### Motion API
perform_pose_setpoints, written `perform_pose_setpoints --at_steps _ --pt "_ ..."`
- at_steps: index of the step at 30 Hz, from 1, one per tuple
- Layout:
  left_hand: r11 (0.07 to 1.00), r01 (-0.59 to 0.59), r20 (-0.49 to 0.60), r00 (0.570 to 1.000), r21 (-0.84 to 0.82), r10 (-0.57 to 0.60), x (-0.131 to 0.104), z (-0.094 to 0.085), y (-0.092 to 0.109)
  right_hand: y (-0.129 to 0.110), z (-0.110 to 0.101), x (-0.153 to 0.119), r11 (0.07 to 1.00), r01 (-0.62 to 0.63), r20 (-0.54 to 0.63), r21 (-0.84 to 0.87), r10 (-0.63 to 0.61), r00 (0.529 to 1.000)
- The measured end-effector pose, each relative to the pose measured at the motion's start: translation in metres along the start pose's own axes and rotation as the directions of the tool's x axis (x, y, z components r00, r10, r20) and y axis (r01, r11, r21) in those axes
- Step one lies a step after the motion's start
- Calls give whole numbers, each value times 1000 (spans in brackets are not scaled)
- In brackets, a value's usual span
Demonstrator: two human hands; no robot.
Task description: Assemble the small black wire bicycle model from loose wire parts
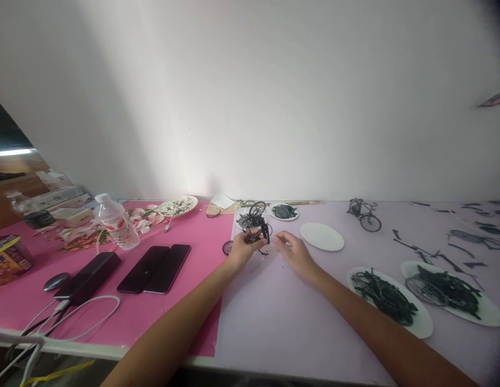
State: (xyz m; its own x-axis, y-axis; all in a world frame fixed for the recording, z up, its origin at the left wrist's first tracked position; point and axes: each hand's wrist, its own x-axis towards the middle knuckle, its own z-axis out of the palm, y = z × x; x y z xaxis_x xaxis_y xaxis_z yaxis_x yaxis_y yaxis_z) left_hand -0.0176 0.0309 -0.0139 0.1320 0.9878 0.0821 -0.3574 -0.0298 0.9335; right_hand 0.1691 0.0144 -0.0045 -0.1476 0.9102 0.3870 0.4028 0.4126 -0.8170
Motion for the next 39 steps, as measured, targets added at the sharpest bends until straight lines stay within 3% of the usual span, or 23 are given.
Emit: perform_pose_setpoints --at_steps 6,12,16,21,25,29,39 --pt "1000 9 -50 999 20 -8 4 -4 -2 -2 -15 7 993 -6 -153 115 24 988" --pt "1000 -9 -63 998 1 9 10 -12 -6 -7 -19 3 977 77 -362 201 2 932" --pt "999 -36 -76 996 22 37 12 -17 0 -9 -19 2 974 105 -394 199 -19 919" --pt "997 -24 -124 992 78 34 10 -19 10 -4 -19 3 985 78 -277 152 -33 960" --pt "999 -23 -112 993 38 27 10 -18 8 -2 -14 -1 998 70 -54 -2 -70 996" --pt "1000 -17 -88 996 12 18 9 -16 3 -6 -5 -8 972 118 135 -203 -91 987" --pt "1000 27 -52 998 -11 -28 0 -2 5 -9 3 -7 977 81 257 -195 -29 966"
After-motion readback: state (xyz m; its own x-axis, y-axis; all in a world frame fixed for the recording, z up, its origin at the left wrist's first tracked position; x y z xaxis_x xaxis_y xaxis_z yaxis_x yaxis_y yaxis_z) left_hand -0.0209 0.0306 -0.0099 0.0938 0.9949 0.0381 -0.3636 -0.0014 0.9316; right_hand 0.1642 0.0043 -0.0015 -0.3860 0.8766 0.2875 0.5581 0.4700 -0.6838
